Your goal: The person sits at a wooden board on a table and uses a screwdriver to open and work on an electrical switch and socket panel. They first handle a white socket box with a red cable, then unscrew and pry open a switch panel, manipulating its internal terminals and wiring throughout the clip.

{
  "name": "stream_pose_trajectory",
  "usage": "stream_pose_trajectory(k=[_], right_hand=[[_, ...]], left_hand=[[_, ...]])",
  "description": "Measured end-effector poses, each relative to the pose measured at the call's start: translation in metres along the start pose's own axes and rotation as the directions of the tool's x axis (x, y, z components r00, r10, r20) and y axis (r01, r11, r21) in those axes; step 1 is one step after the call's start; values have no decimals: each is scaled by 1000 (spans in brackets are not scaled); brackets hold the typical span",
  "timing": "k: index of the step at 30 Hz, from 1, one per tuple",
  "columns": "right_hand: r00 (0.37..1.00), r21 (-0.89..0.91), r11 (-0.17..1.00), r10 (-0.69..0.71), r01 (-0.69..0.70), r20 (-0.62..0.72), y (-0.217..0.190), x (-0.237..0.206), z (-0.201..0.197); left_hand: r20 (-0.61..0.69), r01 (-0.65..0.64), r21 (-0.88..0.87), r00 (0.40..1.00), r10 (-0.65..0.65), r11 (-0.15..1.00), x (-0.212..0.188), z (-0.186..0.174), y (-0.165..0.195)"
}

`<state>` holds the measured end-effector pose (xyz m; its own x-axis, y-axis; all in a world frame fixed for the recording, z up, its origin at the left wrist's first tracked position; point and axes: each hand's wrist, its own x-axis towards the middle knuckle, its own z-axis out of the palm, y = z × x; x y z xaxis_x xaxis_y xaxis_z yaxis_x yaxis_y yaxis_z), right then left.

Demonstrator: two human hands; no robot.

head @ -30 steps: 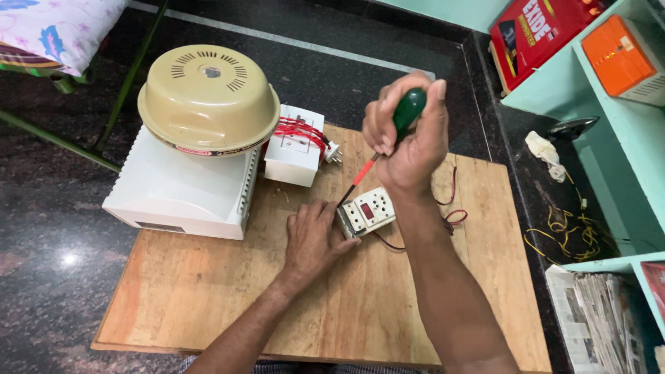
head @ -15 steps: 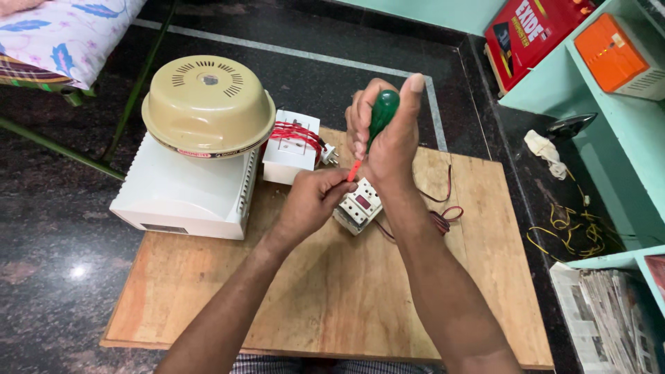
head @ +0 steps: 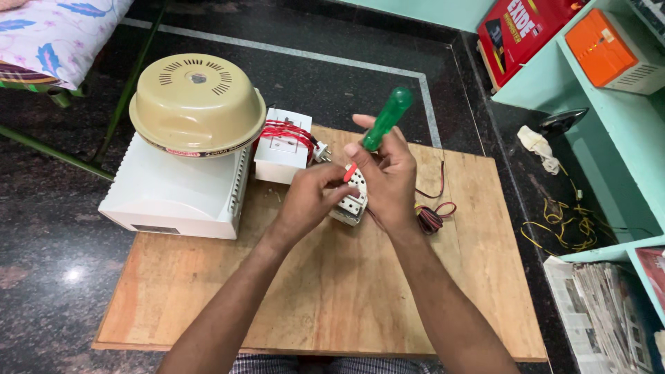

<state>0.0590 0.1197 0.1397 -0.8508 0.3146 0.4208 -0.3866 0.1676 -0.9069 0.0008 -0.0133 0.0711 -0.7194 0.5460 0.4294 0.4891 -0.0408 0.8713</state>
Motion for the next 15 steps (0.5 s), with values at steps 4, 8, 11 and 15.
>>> stream_pose_trajectory(k=[4,8,11,15], right_hand=[[992,-12,993,-116,117,41,7,-6,4],[997,-23,997,-78,78,-15,13,-12,8],[998,-69,996,-58,59,22,10,-15,3],[994,-131,990,-31,45,108,0,-16,-5]], left_hand=[[-110,65,354,994,-28,933,-36,12,-11],[-218,316,547,948,-232,776,-51,43,-22],[-260,360,585,932,-252,727,-47,54,-31],[-268,314,598,945,-185,738,-47,54,-32]])
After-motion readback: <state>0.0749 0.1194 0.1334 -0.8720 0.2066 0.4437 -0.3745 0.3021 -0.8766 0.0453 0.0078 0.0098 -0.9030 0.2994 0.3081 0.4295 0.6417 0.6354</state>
